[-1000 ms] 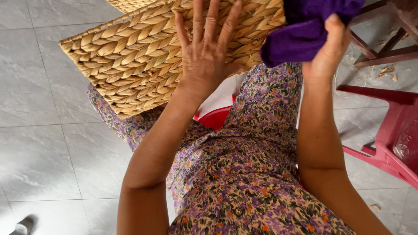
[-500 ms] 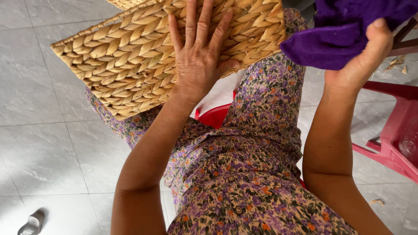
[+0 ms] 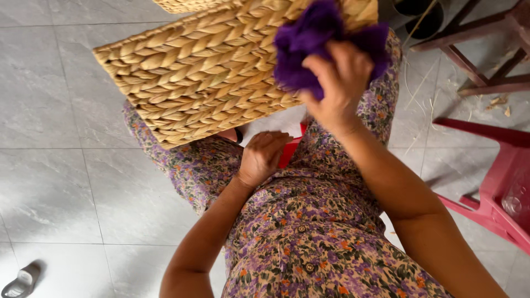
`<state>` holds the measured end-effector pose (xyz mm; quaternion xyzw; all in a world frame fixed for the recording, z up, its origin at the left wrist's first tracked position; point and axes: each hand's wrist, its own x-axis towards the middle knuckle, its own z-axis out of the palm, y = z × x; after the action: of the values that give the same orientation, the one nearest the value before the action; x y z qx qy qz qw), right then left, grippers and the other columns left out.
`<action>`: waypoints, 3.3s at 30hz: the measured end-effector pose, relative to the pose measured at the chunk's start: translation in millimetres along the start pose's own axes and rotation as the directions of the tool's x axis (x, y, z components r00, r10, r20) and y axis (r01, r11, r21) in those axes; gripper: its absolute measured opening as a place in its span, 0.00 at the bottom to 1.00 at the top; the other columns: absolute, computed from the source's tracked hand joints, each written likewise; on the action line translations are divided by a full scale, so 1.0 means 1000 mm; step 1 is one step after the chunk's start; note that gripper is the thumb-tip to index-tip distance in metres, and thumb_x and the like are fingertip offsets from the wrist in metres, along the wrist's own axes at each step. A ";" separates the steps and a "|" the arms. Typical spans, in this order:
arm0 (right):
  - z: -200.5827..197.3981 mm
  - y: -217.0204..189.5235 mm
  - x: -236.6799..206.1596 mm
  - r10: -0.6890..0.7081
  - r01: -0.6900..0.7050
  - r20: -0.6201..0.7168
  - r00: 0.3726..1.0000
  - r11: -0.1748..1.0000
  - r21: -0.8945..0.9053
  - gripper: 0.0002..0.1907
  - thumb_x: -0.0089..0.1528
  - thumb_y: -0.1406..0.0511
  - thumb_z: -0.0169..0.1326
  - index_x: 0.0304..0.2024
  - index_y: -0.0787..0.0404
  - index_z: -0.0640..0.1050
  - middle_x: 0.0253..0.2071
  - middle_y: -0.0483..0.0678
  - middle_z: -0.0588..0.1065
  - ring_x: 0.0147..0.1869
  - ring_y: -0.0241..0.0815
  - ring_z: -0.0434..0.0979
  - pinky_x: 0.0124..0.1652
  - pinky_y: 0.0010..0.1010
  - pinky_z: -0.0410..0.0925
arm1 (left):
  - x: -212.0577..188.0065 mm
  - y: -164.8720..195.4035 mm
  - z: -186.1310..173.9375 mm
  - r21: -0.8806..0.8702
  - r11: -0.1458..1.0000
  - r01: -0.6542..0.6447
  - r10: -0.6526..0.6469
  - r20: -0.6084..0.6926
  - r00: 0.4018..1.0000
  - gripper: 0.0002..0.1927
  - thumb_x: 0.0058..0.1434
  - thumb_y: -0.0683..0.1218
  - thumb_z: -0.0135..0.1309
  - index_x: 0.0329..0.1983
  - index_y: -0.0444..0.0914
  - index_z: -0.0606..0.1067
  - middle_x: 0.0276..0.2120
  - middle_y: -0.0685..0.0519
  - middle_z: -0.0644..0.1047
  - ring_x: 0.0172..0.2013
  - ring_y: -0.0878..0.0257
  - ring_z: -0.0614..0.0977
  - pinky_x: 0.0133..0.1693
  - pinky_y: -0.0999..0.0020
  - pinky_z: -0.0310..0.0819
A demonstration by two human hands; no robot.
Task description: The person sits on the floor and wipes woven water-hyacinth storage baskets with a purple cloth, cleaning the outer surfaces, handles and inner walls of each basket one at a time, then sets each basket back on the stack.
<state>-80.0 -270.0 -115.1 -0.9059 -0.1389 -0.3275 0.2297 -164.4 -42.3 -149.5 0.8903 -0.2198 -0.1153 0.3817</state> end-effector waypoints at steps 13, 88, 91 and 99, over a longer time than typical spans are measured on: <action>0.032 -0.111 0.028 -0.377 0.278 0.181 0.908 0.867 0.414 0.34 0.51 0.54 0.73 0.58 0.50 0.76 0.62 0.50 0.69 0.66 0.52 0.69 0.62 0.48 0.60 | 0.015 -0.025 0.007 -0.042 0.991 -0.126 0.112 -0.254 0.961 0.15 0.63 0.38 0.56 0.53 0.40 0.78 0.46 0.50 0.80 0.47 0.55 0.83 0.52 0.60 0.78; -0.024 -0.038 0.014 -0.075 0.040 0.171 0.982 0.979 0.199 0.22 0.56 0.66 0.66 0.52 0.56 0.76 0.62 0.57 0.69 0.66 0.60 0.69 0.63 0.51 0.60 | 0.011 -0.072 -0.157 -0.725 0.577 -0.377 -0.221 -0.582 0.782 0.28 0.83 0.49 0.40 0.81 0.36 0.54 0.78 0.47 0.56 0.77 0.57 0.57 0.78 0.63 0.49; 0.004 -0.099 0.022 -0.228 0.161 0.189 0.955 0.935 0.317 0.24 0.55 0.65 0.68 0.52 0.53 0.76 0.62 0.53 0.69 0.66 0.55 0.70 0.63 0.50 0.60 | 0.011 -0.071 -0.158 -0.754 0.544 -0.368 -0.252 -0.565 0.785 0.29 0.82 0.50 0.41 0.81 0.36 0.53 0.80 0.47 0.56 0.78 0.57 0.57 0.78 0.62 0.49; 0.045 -0.177 0.045 -0.498 0.309 0.292 0.816 0.804 0.508 0.32 0.47 0.62 0.73 0.53 0.50 0.76 0.64 0.51 0.68 0.70 0.55 0.67 0.64 0.52 0.60 | 0.014 -0.071 -0.162 -0.801 0.456 -0.389 -0.332 -0.558 0.760 0.28 0.80 0.50 0.42 0.79 0.35 0.57 0.77 0.46 0.59 0.77 0.54 0.61 0.78 0.57 0.54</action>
<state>-93.8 -91.1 -59.2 -0.8262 -0.4478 -0.1313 0.3156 -70.0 96.1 -91.0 0.5313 0.0043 0.1102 0.8400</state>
